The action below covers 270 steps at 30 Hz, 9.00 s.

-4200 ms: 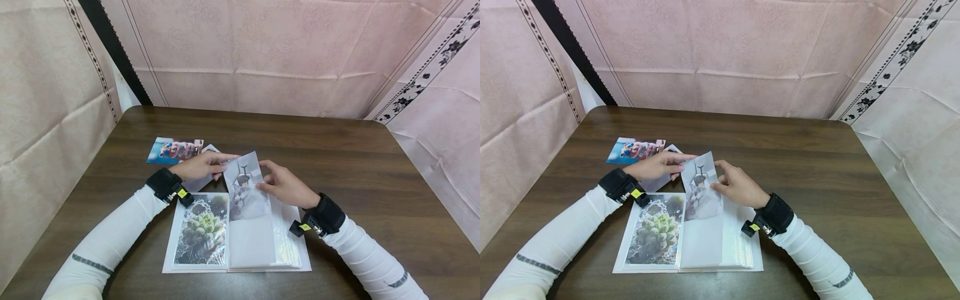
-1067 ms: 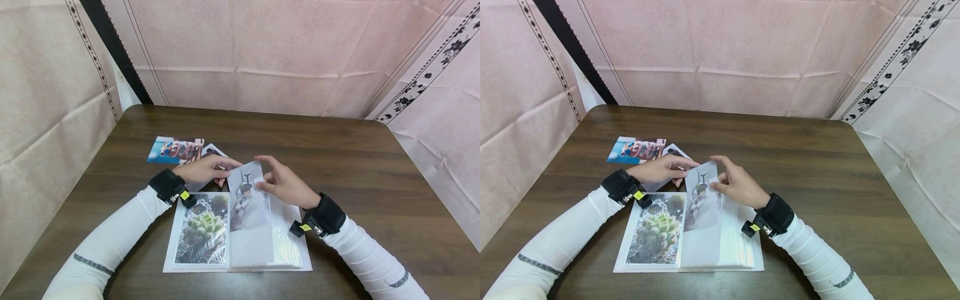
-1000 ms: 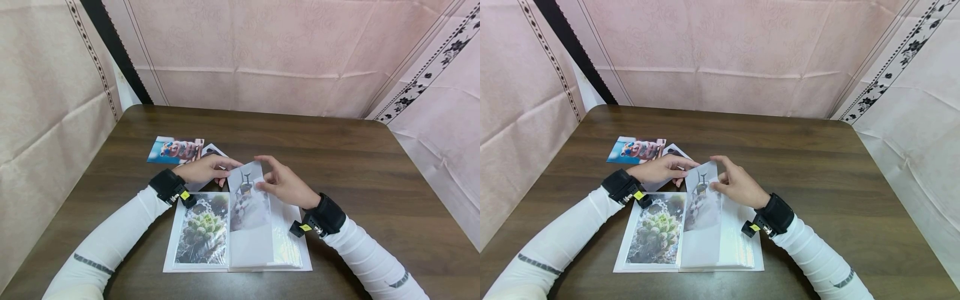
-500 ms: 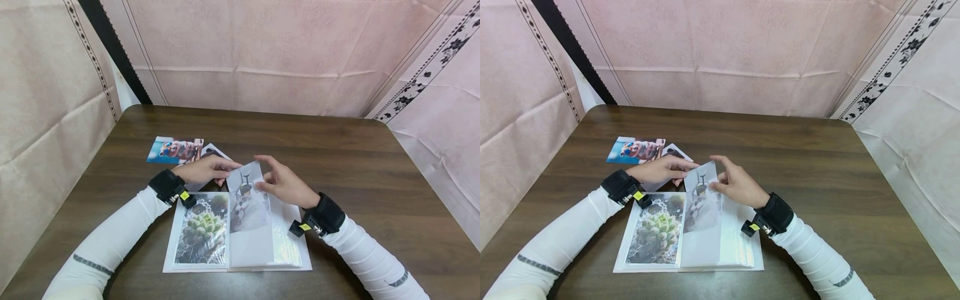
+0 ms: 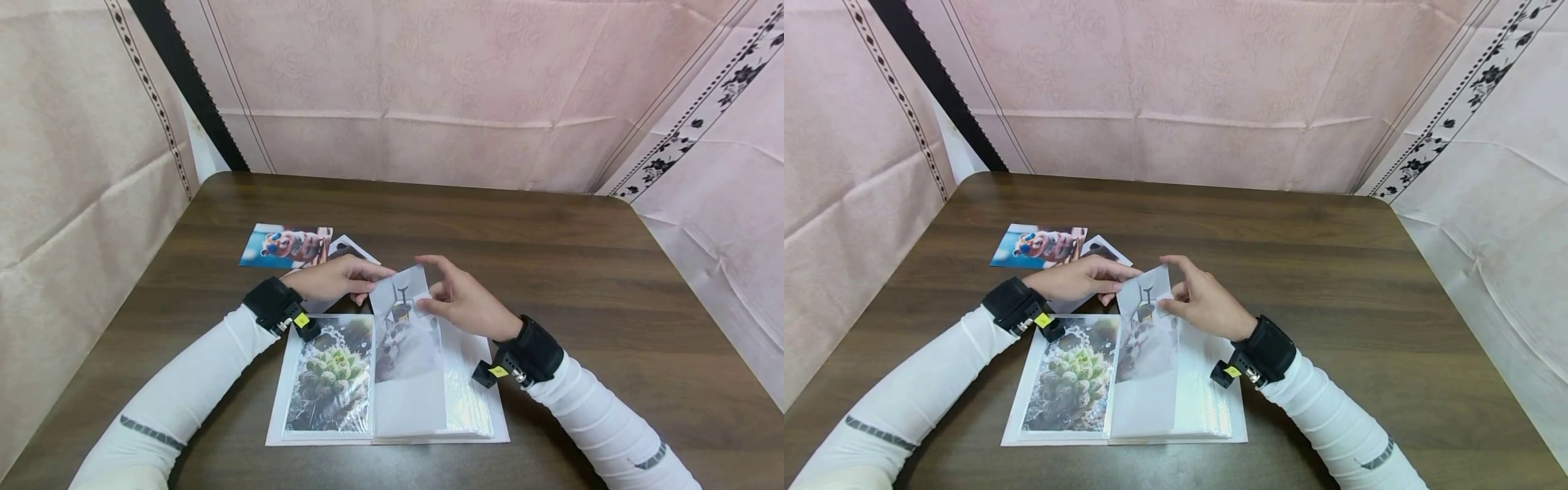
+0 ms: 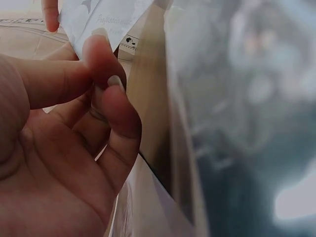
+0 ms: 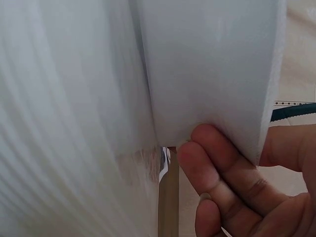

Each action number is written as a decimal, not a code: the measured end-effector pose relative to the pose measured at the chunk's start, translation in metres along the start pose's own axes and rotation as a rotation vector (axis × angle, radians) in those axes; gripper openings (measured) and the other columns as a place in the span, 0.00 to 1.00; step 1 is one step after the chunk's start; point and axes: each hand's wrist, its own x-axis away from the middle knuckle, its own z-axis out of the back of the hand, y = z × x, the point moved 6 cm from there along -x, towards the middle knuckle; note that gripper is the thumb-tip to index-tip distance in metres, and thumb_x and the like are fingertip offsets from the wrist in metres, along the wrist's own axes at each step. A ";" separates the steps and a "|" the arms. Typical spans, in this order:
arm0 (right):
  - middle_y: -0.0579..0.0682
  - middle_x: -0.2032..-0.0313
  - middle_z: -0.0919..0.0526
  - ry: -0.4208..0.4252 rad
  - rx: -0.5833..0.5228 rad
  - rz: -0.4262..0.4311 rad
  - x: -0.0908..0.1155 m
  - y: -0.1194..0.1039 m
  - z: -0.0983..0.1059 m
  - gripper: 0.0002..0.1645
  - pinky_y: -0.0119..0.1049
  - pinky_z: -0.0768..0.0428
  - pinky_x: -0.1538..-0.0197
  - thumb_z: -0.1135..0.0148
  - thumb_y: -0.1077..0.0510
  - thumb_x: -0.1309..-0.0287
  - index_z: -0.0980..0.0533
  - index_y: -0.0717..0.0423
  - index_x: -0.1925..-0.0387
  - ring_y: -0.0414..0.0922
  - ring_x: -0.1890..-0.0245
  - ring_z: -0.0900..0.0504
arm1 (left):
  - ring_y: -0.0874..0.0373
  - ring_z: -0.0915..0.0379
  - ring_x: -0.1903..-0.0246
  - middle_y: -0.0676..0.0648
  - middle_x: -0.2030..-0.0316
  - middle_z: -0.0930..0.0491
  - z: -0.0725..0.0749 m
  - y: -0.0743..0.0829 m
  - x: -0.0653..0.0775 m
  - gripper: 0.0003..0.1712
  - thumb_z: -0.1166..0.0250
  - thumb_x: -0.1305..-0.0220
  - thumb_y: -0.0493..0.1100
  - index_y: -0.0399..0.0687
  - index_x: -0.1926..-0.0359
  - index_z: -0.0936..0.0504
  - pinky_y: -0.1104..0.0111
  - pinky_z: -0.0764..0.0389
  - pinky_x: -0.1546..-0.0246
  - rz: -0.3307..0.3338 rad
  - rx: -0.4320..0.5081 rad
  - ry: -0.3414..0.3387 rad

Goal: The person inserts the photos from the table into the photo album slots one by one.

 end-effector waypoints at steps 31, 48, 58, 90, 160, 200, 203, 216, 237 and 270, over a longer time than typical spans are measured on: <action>0.58 0.60 0.11 0.009 -0.014 0.004 0.000 0.000 0.001 0.36 0.31 0.23 0.60 0.34 0.64 0.35 0.40 0.59 0.30 0.45 0.62 0.16 | 0.51 0.26 0.70 0.43 0.67 0.24 -0.005 0.001 -0.002 0.24 0.49 0.21 0.36 0.48 0.28 0.30 0.67 0.23 0.66 -0.023 0.007 -0.016; 0.58 0.61 0.11 -0.009 -0.059 0.000 -0.001 0.000 0.000 0.29 0.29 0.26 0.65 0.38 0.65 0.33 0.37 0.59 0.35 0.44 0.67 0.18 | 0.50 0.26 0.69 0.41 0.64 0.25 -0.008 0.005 -0.002 0.22 0.47 0.22 0.37 0.48 0.31 0.26 0.67 0.24 0.65 -0.033 -0.002 -0.023; 0.59 0.60 0.11 -0.006 -0.057 -0.002 0.000 0.001 0.000 0.28 0.29 0.25 0.65 0.37 0.65 0.33 0.36 0.60 0.36 0.45 0.65 0.17 | 0.52 0.26 0.68 0.45 0.60 0.24 -0.010 0.008 -0.002 0.21 0.48 0.22 0.38 0.48 0.32 0.24 0.67 0.24 0.64 -0.004 -0.051 -0.010; 0.57 0.64 0.12 0.006 -0.045 -0.007 -0.002 0.001 0.001 0.24 0.28 0.26 0.65 0.36 0.65 0.34 0.33 0.61 0.40 0.47 0.64 0.19 | 0.51 0.22 0.65 0.44 0.59 0.19 -0.001 0.010 -0.006 0.09 0.41 0.25 0.39 0.44 0.51 0.18 0.66 0.18 0.63 -0.024 -0.026 0.106; 0.51 0.71 0.14 0.041 0.000 0.087 -0.003 0.002 0.000 0.08 0.30 0.30 0.67 0.37 0.65 0.33 0.24 0.59 0.54 0.42 0.73 0.24 | 0.52 0.19 0.65 0.44 0.62 0.17 -0.010 0.019 -0.005 0.10 0.43 0.23 0.42 0.47 0.54 0.15 0.64 0.18 0.61 -0.029 -0.087 0.037; 0.55 0.57 0.13 0.085 -0.029 0.071 -0.002 -0.001 -0.001 0.08 0.32 0.22 0.58 0.43 0.61 0.28 0.21 0.59 0.53 0.44 0.63 0.17 | 0.52 0.22 0.68 0.46 0.53 0.17 -0.024 0.031 -0.005 0.16 0.43 0.23 0.43 0.46 0.40 0.20 0.64 0.18 0.63 -0.072 -0.040 0.014; 0.55 0.54 0.15 0.076 -0.062 0.080 -0.001 -0.003 -0.003 0.11 0.33 0.21 0.57 0.45 0.59 0.25 0.22 0.59 0.49 0.47 0.63 0.18 | 0.52 0.21 0.68 0.45 0.53 0.18 -0.026 0.033 -0.005 0.18 0.44 0.22 0.44 0.44 0.38 0.22 0.63 0.17 0.62 -0.072 -0.022 -0.007; 0.61 0.54 0.16 0.002 -0.222 0.129 0.000 -0.009 -0.008 0.17 0.35 0.15 0.51 0.48 0.60 0.24 0.28 0.64 0.40 0.46 0.61 0.15 | 0.53 0.23 0.69 0.45 0.68 0.21 -0.019 0.034 0.000 0.15 0.50 0.19 0.45 0.45 0.50 0.18 0.65 0.23 0.66 -0.054 -0.054 0.061; 0.56 0.59 0.12 -0.065 -0.089 0.075 -0.004 0.002 -0.013 0.15 0.36 0.17 0.51 0.44 0.59 0.26 0.23 0.65 0.46 0.49 0.64 0.15 | 0.47 0.19 0.57 0.42 0.59 0.16 -0.005 0.028 0.010 0.53 0.76 0.29 0.77 0.41 0.57 0.17 0.52 0.18 0.53 -0.027 0.064 0.025; 0.54 0.63 0.13 -0.109 -0.037 0.084 -0.007 0.005 -0.015 0.13 0.35 0.20 0.58 0.41 0.59 0.28 0.21 0.64 0.50 0.49 0.64 0.16 | 0.54 0.22 0.59 0.52 0.63 0.15 0.004 0.020 0.039 0.16 0.42 0.25 0.54 0.51 0.58 0.13 0.62 0.21 0.55 0.037 -0.212 -0.041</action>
